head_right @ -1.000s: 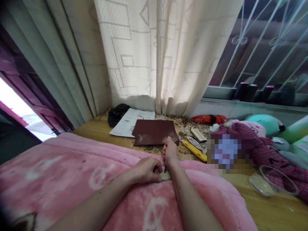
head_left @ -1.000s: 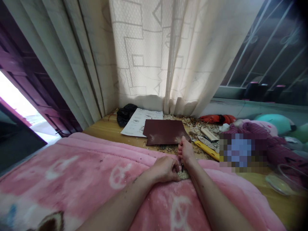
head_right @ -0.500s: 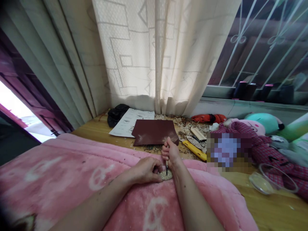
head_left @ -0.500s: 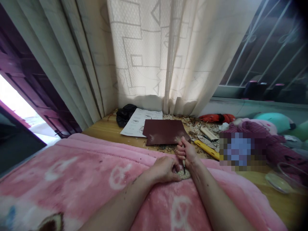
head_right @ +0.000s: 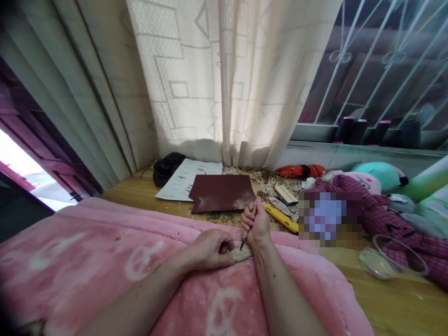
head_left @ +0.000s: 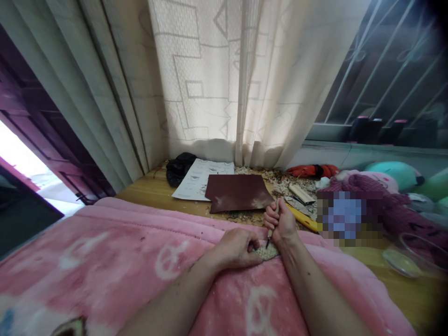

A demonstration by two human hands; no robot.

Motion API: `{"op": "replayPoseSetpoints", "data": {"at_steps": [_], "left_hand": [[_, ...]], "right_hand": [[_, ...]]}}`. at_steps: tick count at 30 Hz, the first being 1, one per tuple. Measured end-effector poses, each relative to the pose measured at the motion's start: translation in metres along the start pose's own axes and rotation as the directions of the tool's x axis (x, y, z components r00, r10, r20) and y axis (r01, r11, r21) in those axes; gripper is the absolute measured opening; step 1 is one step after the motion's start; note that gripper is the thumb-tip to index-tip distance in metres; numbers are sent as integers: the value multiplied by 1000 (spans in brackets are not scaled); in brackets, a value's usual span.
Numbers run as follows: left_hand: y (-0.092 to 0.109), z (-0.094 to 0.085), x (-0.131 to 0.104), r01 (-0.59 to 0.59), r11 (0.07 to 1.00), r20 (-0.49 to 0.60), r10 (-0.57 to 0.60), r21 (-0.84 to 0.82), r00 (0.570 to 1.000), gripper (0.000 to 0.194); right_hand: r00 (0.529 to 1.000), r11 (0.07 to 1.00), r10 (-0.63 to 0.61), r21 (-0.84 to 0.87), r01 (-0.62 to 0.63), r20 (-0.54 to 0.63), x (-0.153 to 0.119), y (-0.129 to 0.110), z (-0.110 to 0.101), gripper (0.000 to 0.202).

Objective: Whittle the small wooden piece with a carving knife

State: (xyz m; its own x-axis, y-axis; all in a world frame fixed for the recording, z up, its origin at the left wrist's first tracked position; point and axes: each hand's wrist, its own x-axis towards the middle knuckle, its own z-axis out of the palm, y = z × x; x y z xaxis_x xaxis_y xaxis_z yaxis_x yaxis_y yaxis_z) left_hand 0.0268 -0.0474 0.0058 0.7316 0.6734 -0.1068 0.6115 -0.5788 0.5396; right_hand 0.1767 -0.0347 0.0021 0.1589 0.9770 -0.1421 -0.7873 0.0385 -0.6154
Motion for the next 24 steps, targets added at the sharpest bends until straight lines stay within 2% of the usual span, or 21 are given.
{"op": "replayPoseSetpoints", "data": {"at_steps": [6, 15, 24], "left_hand": [[-1, 1, 0, -16, 999, -6, 16, -49, 1000, 26], [0, 0, 0, 33, 999, -3, -33, -28, 999, 32], [-3, 3, 2, 59, 998, -17, -59, -30, 998, 31]], "right_hand": [[998, 998, -56, -34, 55, -13, 1, 2, 0, 36], [979, 976, -187, -131, 175, -87, 0, 6, 4, 38], [970, 966, -191, -202, 159, -148, -2, 8, 7, 35]]}}
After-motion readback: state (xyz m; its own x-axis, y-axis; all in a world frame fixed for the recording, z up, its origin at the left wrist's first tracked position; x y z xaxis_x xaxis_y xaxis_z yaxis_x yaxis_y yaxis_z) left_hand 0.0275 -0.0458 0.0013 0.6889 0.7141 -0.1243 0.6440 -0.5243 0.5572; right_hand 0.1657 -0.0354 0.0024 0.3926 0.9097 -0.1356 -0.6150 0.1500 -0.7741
